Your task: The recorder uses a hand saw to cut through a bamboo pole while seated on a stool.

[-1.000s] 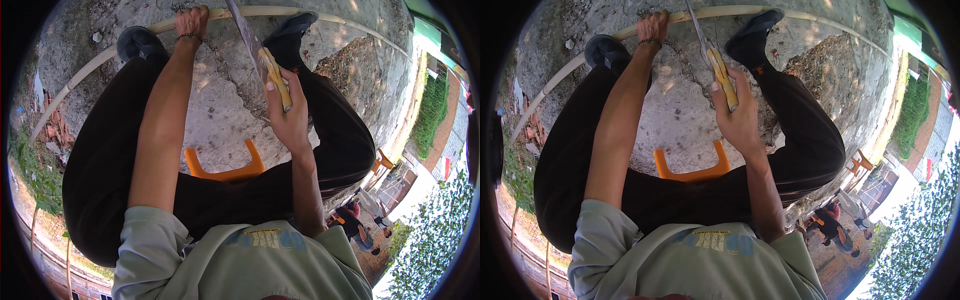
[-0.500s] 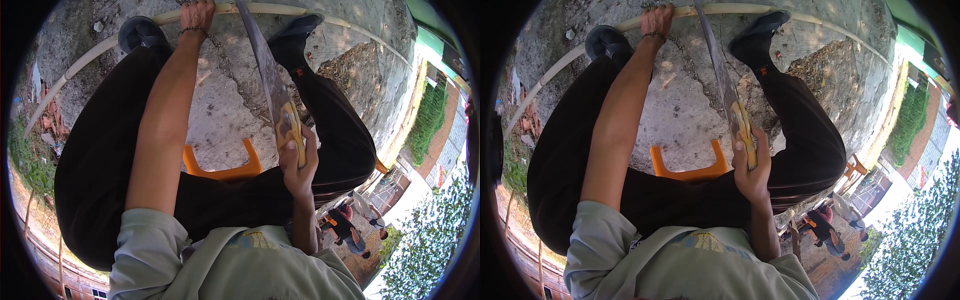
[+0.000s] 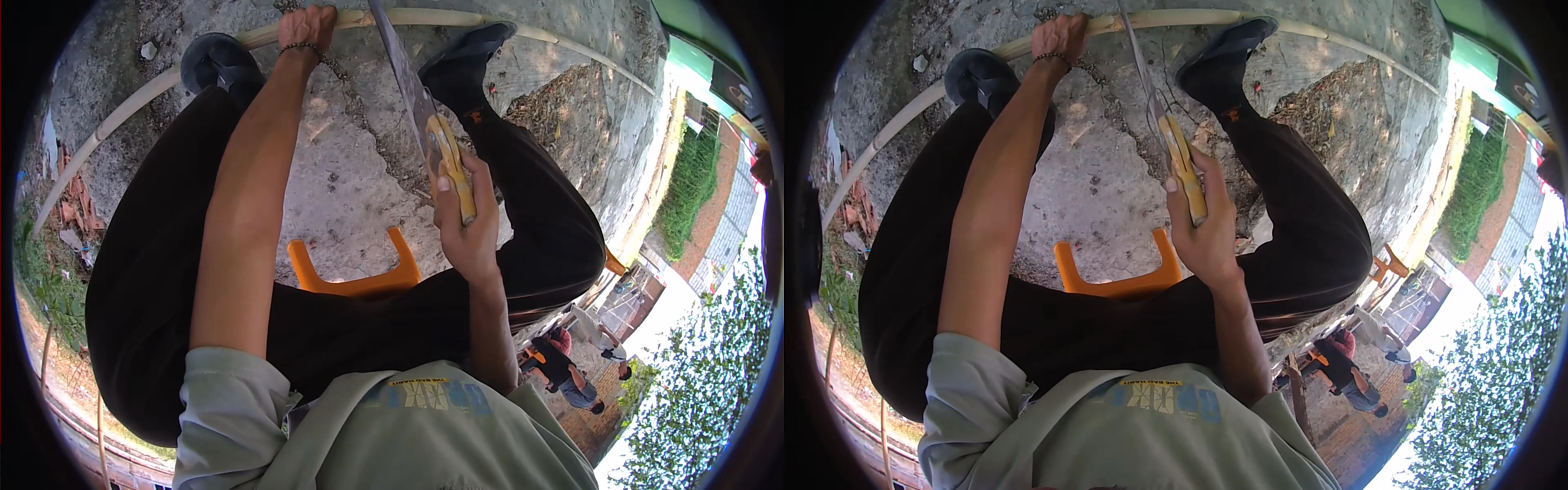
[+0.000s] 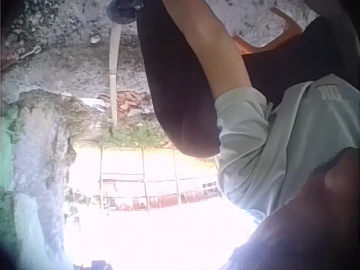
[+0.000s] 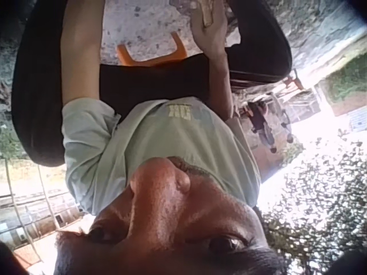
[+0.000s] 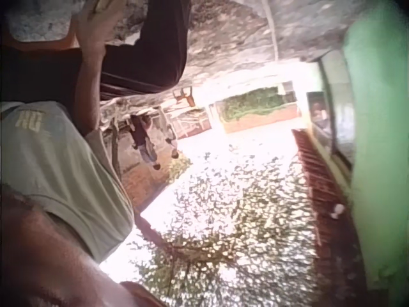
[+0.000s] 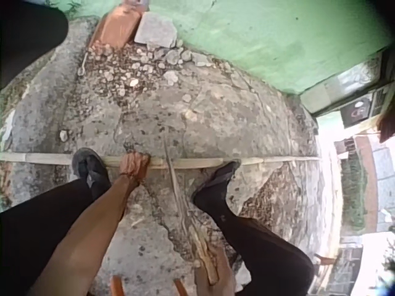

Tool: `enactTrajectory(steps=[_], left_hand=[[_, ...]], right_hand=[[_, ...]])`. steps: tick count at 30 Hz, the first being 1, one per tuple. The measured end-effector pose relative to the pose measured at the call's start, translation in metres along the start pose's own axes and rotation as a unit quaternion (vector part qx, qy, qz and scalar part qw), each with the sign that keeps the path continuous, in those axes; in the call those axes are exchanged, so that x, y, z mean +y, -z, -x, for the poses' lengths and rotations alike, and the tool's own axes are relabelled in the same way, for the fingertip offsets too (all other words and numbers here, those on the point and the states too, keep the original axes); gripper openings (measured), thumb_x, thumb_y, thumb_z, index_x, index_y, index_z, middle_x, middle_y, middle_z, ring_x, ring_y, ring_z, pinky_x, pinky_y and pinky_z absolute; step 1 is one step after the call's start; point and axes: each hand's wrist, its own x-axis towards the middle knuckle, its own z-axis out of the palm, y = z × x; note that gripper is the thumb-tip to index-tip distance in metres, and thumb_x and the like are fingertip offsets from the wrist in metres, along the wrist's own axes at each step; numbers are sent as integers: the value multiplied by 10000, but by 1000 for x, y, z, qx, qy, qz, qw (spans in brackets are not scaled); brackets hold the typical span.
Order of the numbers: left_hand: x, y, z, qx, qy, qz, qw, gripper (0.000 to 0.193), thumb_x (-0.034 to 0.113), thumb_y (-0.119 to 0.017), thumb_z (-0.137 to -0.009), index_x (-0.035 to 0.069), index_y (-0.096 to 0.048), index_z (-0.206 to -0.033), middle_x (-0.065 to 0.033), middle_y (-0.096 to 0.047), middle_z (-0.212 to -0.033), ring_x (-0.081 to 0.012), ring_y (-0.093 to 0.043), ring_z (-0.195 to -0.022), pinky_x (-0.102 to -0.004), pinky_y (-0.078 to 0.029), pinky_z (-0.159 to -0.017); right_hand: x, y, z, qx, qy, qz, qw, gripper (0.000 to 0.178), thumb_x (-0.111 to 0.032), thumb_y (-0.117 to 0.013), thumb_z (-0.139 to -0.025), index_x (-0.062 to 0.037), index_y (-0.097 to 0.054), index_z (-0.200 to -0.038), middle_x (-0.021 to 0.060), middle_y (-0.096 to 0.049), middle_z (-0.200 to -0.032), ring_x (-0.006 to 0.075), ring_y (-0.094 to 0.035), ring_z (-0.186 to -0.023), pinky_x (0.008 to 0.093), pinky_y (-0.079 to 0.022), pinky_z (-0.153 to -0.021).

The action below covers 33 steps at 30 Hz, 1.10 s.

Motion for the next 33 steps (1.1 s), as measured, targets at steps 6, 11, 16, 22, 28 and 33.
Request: enactTrajectory(steps=[6, 11, 16, 22, 28, 33], left_hand=[[-13, -16, -22, 23, -24, 37, 999, 151, 157, -612, -868, 92, -681, -749, -116, -647, -700, -267, -634, -621, -407, -513, -572], [5, 10, -3, 26, -11, 7, 1000, 126, 167, -630, -870, 55, -656, -819, -151, -681, -797, -276, -671, -715, -400, -528, -609], [-21, 8, -4, 130, -45, 18, 990, 252, 282, -733, -811, 106, -666, -979, -133, -712, -902, -337, -694, -899, -476, -535, -793], [4, 22, 13, 126, -23, 14, 992, 357, 235, -751, -801, 120, -625, -1114, -134, -681, -1020, -308, -650, -1005, -490, -471, -897], [5, 26, 35, 164, -29, -9, 986, 457, 217, -727, -797, 139, -541, -1207, -136, -573, -1134, -322, -544, -1114, -517, -355, -1002], [21, 25, 24, 121, -12, -25, 992, 435, 232, -705, -801, 131, -540, -1191, -149, -566, -1121, -334, -544, -1086, -535, -350, -967]], right_hand=[[-17, 21, 34, -33, -59, -36, 997, 385, -75, -568, -970, 50, -452, -1315, 133, -613, -993, 134, -582, -872, 302, -488, -795], [-3, 36, 48, 54, -74, -87, 992, 322, -98, -553, -983, 37, -506, -1272, 67, -604, -879, 21, -481, -617, 190, -395, -538], [-50, 82, 93, 46, -56, -85, 994, 498, -232, -583, -976, 84, -475, -1345, 65, -618, -843, 15, -481, -593, 188, -385, -511], [-49, 135, 102, 136, 149, -93, 975, 675, -350, -534, -1018, 175, -345, -1398, -56, -324, -506, 23, -293, -385, 210, -232, -380], [-64, 158, 43, 197, 215, -68, 954, 738, -397, -543, -1004, 191, -341, -1403, -36, -416, -522, 15, -338, -412, 203, -272, -406], [-67, 173, 8, 209, 246, -70, 944, 844, -475, -532, -1000, 193, -253, -1435, -54, -347, -496, 20, -307, -386, 204, -244, -378]])
